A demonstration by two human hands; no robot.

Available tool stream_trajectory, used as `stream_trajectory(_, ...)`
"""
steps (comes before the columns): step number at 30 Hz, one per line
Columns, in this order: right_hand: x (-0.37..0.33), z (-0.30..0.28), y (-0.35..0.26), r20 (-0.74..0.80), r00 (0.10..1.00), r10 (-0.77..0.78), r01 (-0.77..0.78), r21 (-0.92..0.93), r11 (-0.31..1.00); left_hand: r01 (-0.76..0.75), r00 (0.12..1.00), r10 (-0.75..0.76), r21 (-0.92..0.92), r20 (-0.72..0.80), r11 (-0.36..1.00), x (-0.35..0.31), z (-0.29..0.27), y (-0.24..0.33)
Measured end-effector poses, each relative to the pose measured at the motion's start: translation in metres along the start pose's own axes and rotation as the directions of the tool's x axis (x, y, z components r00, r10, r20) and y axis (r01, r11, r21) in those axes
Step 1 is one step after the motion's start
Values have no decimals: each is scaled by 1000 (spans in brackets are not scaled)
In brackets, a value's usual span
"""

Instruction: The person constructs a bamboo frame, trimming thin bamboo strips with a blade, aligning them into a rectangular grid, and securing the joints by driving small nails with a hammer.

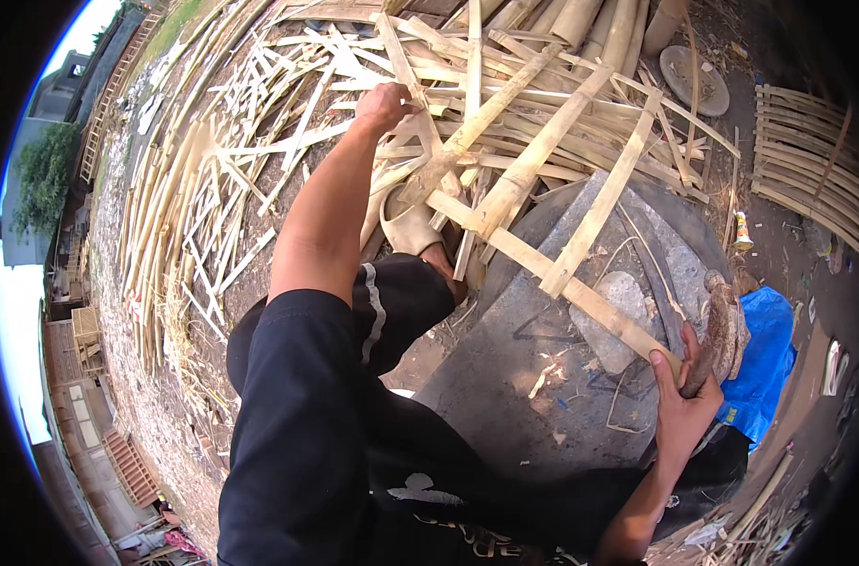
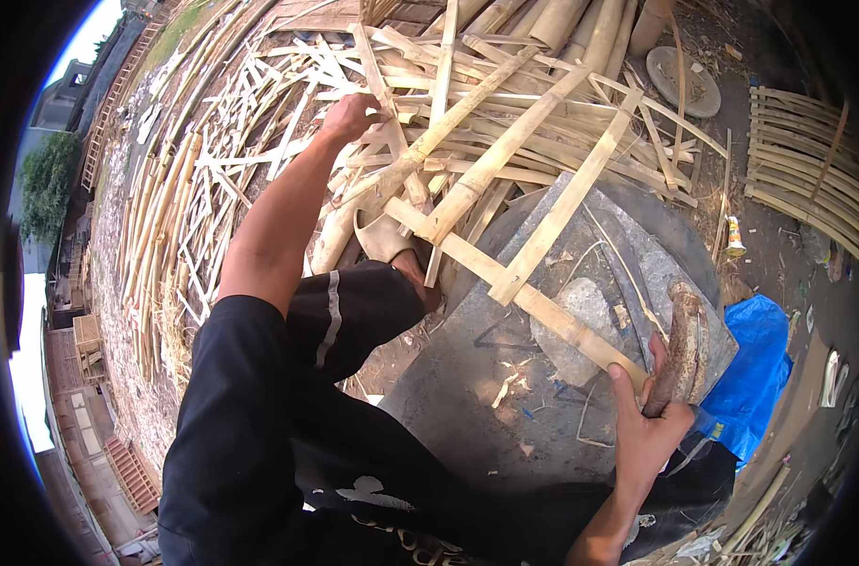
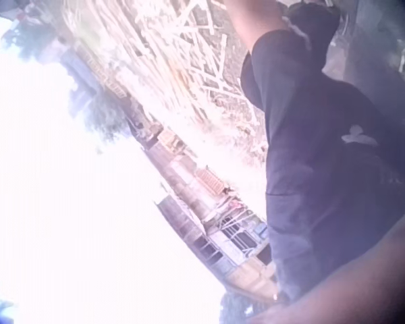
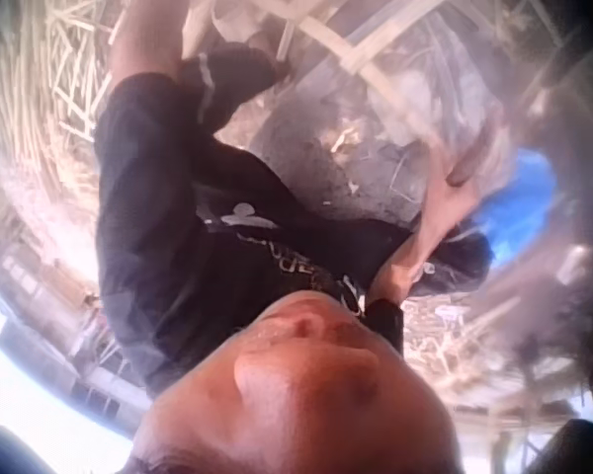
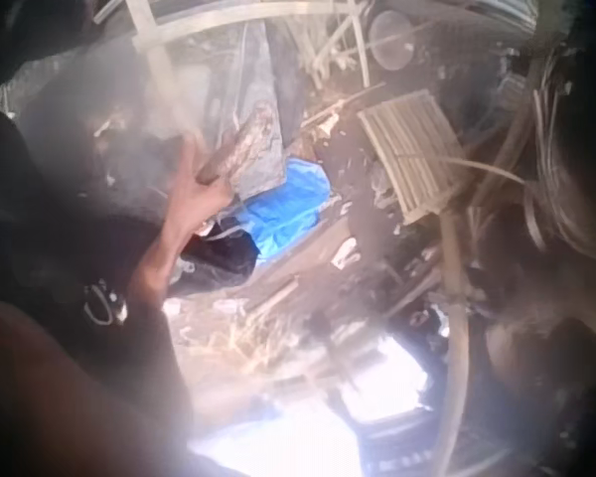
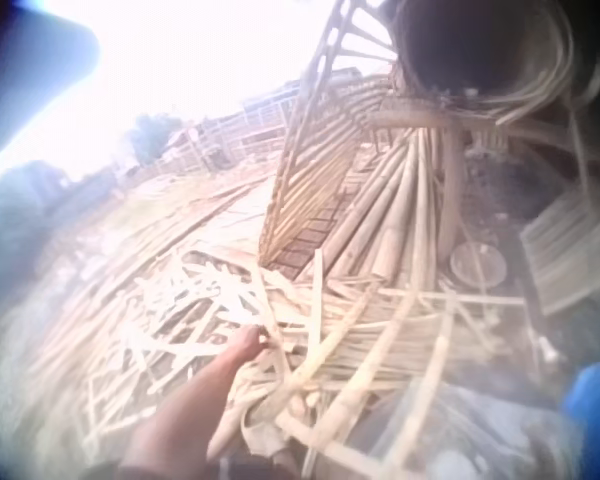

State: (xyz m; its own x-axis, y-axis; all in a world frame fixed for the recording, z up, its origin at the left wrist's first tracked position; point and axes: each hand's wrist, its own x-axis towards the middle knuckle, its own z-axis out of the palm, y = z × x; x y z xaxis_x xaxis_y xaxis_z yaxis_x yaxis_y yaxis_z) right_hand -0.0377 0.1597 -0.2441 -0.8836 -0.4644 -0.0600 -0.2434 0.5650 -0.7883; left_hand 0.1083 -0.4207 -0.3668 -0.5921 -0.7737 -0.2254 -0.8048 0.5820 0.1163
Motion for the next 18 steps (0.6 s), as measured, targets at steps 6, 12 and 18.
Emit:
stream_trajectory(6,6,-3,7,12,996,88,-89,23,996,-200,980,200,-50,2,979,-2,-6,-11)
stream_trajectory(12,0,-21,16,-26,999,40,-40,-1,999,-158,986,141,-252,-86,955,-28,-89,-38)
stream_trajectory(18,-21,-25,19,-96,995,-34,40,61,997,-248,926,134,-299,-353,922,-101,-226,-21)
